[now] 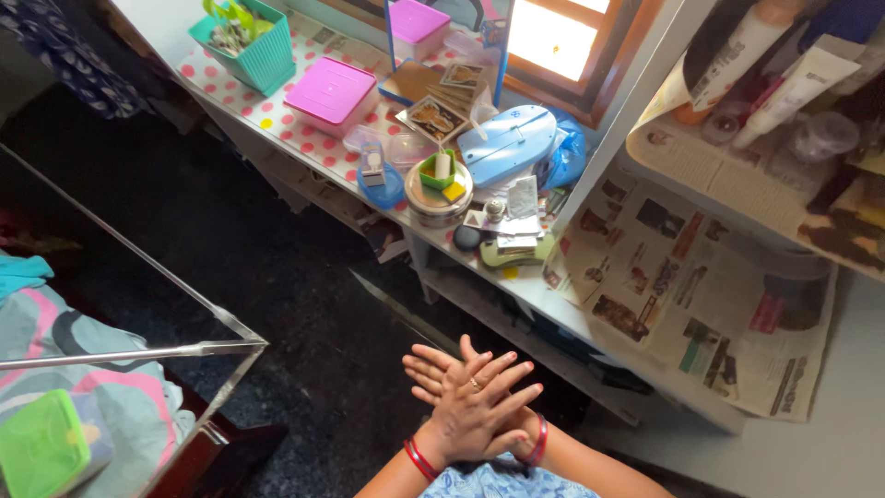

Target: The person organizes various items on a cluttered shelf and a mirrored surface. They move containers, papers, and small objects, then open a small tin and handle its contents. Finally, they open a clear bag and sort colorful hair ties and bangles on the mirrored surface.

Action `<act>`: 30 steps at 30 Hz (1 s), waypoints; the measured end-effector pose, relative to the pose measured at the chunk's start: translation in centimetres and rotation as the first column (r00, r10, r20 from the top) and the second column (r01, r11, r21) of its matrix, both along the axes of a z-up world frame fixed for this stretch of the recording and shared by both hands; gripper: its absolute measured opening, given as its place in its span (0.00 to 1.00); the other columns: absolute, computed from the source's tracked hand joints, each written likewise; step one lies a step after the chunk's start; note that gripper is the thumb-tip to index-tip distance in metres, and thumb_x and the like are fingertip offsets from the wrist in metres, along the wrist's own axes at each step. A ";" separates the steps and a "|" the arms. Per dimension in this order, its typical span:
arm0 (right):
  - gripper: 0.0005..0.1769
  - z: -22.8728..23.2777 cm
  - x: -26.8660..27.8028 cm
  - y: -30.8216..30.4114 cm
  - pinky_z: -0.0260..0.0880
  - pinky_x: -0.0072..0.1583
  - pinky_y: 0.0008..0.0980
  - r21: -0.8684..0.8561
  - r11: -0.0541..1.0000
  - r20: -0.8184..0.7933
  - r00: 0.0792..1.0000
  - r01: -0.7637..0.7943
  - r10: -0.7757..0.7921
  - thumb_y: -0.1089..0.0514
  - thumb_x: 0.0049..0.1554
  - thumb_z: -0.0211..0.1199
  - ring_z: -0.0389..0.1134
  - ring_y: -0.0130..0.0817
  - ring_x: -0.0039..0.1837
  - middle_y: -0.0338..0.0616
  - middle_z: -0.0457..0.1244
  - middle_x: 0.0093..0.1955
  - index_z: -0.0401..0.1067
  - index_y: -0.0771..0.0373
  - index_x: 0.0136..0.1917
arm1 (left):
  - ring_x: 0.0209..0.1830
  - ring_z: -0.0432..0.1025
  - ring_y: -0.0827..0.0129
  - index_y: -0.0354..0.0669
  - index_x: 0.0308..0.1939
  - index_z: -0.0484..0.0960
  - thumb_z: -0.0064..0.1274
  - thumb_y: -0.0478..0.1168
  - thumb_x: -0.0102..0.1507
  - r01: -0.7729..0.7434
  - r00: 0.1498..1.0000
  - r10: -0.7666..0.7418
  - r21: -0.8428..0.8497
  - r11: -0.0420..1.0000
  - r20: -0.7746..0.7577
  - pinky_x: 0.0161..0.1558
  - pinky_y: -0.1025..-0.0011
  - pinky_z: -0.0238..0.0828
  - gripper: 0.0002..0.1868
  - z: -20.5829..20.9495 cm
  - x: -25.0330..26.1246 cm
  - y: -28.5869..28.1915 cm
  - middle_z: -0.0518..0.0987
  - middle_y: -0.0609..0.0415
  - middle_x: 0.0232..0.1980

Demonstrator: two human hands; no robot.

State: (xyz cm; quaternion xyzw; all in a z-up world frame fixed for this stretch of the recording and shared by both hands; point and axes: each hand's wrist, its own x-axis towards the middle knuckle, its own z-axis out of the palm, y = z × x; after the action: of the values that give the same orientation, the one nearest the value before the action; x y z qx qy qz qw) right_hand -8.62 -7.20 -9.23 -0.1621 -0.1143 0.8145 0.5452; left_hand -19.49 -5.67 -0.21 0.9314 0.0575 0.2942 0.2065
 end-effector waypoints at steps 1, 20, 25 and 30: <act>0.51 1.1 -0.6 -0.6 0.45 0.80 0.41 0.004 1.000 0.064 0.998 -0.009 0.009 0.22 0.63 0.32 0.44 0.41 0.85 0.49 0.45 0.86 0.46 0.60 0.84 | 0.86 0.50 0.53 0.54 0.75 0.75 0.47 0.61 0.69 0.046 0.999 -0.046 -0.027 0.999 -0.008 0.82 0.48 0.38 0.33 0.0 -1.1 0.3 0.62 0.48 0.83; 0.28 7.1 -5.8 -3.3 0.72 0.62 0.32 0.005 0.997 0.720 0.691 0.072 -0.054 0.46 0.65 0.55 0.73 0.31 0.59 0.47 0.71 0.56 0.71 0.72 0.65 | 0.79 0.48 0.43 0.33 0.78 0.42 0.51 0.53 0.62 -0.733 0.678 0.654 -0.250 0.632 -0.335 0.71 0.42 0.46 0.50 -10.4 -14.9 3.6 0.50 0.36 0.79; 0.23 2.0 5.4 5.4 0.77 0.53 0.34 0.247 0.891 0.812 0.421 0.380 -0.405 0.55 0.62 0.51 0.73 0.37 0.55 0.50 0.67 0.57 0.65 0.69 0.67 | 0.77 0.52 0.46 0.42 0.80 0.42 0.58 0.48 0.59 -0.770 0.636 0.606 -0.334 0.544 -0.479 0.71 0.46 0.51 0.54 -12.2 -14.8 4.4 0.48 0.38 0.80; 0.28 -2.6 20.3 18.1 0.79 0.50 0.38 0.236 0.738 0.832 0.261 0.633 -0.490 0.62 0.57 0.55 0.70 0.39 0.55 0.52 0.63 0.59 0.60 0.68 0.70 | 0.70 0.63 0.45 0.45 0.79 0.43 0.65 0.42 0.54 -0.725 0.678 0.575 -0.544 0.423 -0.457 0.66 0.53 0.64 0.57 -15.0 -12.6 7.3 0.50 0.36 0.78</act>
State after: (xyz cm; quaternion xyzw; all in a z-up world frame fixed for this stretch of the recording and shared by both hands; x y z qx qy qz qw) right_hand 11.72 10.87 -11.78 -0.6100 -0.2430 0.3789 0.6521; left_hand -32.12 1.60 -15.20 0.7107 0.5398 0.2112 0.3987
